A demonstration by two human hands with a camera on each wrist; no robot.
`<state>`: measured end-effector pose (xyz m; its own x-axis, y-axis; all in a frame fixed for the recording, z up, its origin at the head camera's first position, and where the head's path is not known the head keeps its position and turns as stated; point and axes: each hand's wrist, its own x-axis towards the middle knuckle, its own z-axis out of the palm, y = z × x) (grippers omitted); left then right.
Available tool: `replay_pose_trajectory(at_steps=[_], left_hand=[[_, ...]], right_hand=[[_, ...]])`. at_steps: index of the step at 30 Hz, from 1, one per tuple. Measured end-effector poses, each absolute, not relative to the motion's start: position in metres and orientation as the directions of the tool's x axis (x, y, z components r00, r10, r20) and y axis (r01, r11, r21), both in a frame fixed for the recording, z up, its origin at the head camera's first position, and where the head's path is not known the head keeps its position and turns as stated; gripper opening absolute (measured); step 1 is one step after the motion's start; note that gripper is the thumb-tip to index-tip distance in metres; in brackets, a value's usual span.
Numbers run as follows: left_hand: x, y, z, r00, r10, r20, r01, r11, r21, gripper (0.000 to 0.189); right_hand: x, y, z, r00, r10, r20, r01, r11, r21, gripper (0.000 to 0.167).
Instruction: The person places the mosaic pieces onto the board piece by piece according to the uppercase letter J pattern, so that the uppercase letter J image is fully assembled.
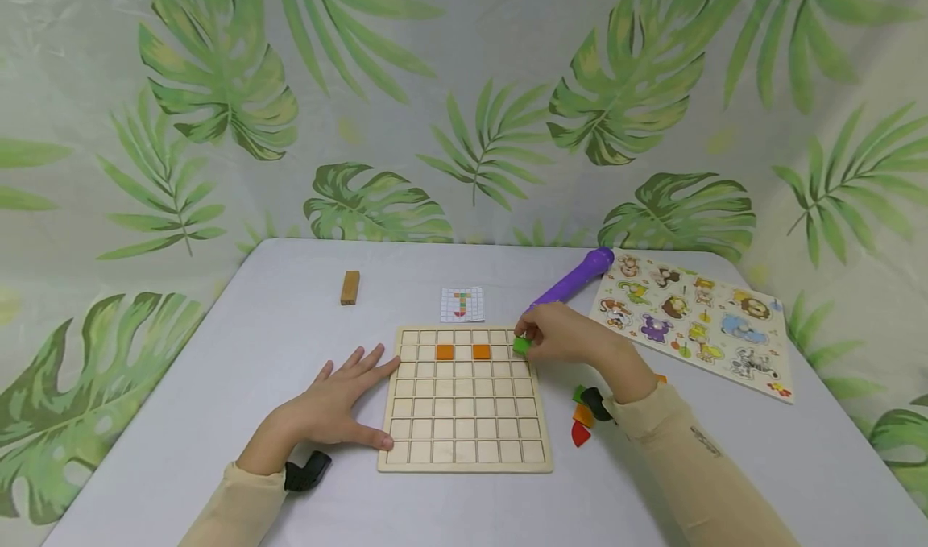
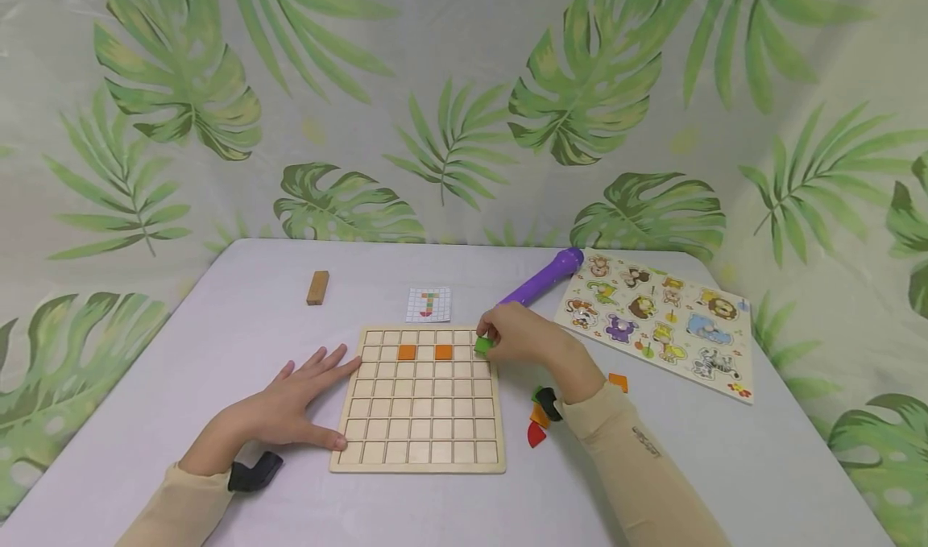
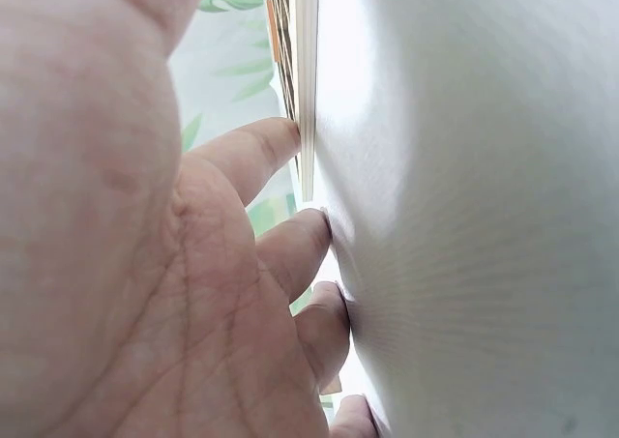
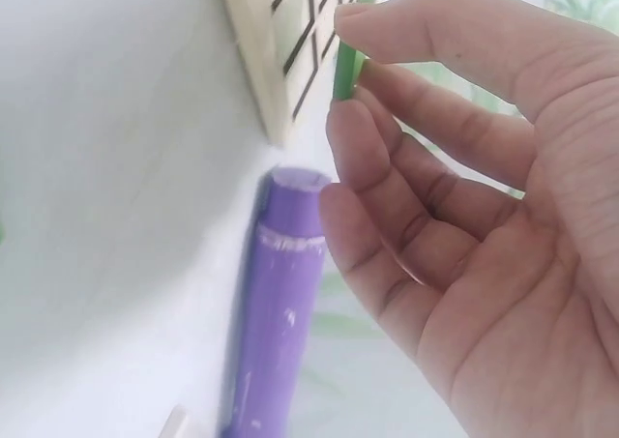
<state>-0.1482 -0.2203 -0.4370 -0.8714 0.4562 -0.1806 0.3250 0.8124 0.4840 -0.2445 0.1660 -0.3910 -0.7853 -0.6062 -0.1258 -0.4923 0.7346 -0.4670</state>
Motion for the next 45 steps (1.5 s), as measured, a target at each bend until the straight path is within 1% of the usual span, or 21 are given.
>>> replay_pose_trajectory(at_steps=[7, 13, 20, 26, 34, 38, 45], left_hand=[[-0.147, -0.219, -0.435, -0.868, 0.458, -0.189, 0.321, 0.810, 0.491, 0.120], [-0.147, -0.218, -0.434, -0.870, 0.454, -0.191, 0.317, 0.813, 0.488, 0.120], [-0.148, -0.219, -0.434, -0.870, 0.451, -0.199, 0.312, 0.817, 0.485, 0.120], [-0.147, -0.218, -0.432, -0.866, 0.458, -0.198, 0.318, 0.813, 0.488, 0.120], [-0.148, -0.219, -0.434, -0.871, 0.454, -0.190, 0.321, 0.817, 0.479, 0.121], [-0.149, -0.219, -0.435, -0.870, 0.455, -0.191, 0.325, 0.819, 0.473, 0.121], [-0.148, -0.220, -0.435, -0.872, 0.451, -0.191, 0.321, 0.820, 0.473, 0.121]], right_hand=[[-0.249, 0.147, -0.389, -0.770, -0.622, -0.144, -0.499, 0.727, -0.472, 0.027], [-0.254, 0.131, -0.391, -0.741, -0.657, -0.141, -0.538, 0.706, -0.461, 0.024], [-0.254, 0.116, -0.391, -0.719, -0.680, -0.142, -0.561, 0.689, -0.460, 0.026], [-0.254, 0.103, -0.389, -0.689, -0.713, -0.134, -0.602, 0.665, -0.441, 0.019], [-0.256, 0.092, -0.392, -0.654, -0.744, -0.134, -0.636, 0.638, -0.435, 0.021], [-0.257, 0.088, -0.394, -0.648, -0.749, -0.136, -0.636, 0.631, -0.445, 0.020], [-0.258, 0.083, -0.396, -0.652, -0.742, -0.154, -0.623, 0.640, -0.450, 0.023]])
